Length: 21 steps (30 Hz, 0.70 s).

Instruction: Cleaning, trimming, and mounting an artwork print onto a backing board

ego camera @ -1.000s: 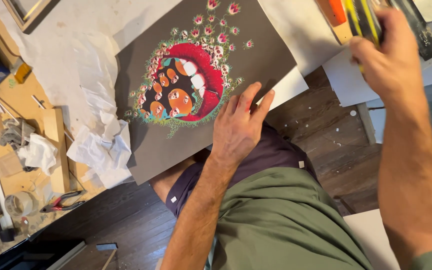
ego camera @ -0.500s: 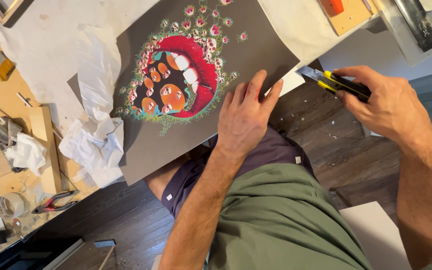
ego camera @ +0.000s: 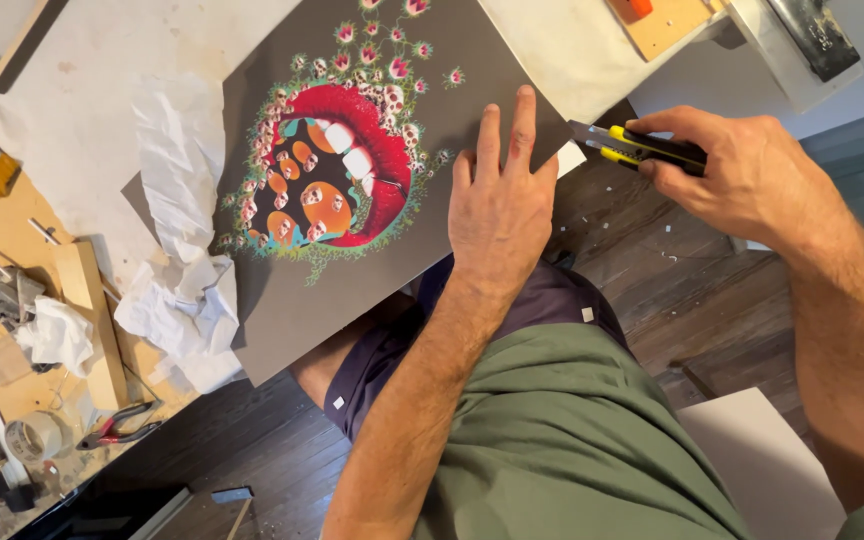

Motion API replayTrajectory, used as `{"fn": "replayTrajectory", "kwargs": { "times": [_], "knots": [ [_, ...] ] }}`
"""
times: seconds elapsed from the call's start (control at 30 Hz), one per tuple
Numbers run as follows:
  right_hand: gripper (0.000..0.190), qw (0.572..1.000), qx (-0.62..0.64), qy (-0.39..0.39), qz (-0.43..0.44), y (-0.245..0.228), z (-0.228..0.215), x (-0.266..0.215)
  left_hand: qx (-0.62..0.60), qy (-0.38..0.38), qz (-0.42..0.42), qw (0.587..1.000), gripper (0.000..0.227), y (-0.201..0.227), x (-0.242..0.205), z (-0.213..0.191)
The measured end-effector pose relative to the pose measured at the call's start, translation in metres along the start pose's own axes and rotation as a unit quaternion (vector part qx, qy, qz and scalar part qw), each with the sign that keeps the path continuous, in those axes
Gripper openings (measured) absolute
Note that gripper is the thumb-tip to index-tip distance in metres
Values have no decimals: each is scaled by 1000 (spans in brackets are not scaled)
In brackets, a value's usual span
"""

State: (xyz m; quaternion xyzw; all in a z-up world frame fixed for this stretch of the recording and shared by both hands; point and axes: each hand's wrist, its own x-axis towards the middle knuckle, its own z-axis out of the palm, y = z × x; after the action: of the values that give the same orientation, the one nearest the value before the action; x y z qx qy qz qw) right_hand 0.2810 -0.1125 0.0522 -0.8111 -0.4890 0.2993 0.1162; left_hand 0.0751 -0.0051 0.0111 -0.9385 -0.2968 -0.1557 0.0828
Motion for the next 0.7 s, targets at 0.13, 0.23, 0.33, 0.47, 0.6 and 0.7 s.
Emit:
{"fn": "replayTrajectory", "kwargs": {
  "times": [0.13,0.23,0.33,0.47,0.6,0.7],
  "knots": [
    [43,1000,-2,-19,17,-2,-5,2,-12,-15,-1,1000,11,1,-1,4],
    [42,999,21,-30,24,-3,-6,5,-18,-22,-11,1000,11,1,-1,9],
    [42,999,33,-32,4,2,-3,9,-18,-26,-20,999,13,2,0,9],
    [42,999,37,-38,7,2,-4,10,-18,-30,-14,999,15,0,1,7],
    [42,998,50,-26,6,2,-2,4,-27,-31,-13,999,25,-2,-1,3],
    [43,999,48,-15,5,3,-3,-1,-18,-29,1,999,36,-4,-3,-1]
  ]
}}
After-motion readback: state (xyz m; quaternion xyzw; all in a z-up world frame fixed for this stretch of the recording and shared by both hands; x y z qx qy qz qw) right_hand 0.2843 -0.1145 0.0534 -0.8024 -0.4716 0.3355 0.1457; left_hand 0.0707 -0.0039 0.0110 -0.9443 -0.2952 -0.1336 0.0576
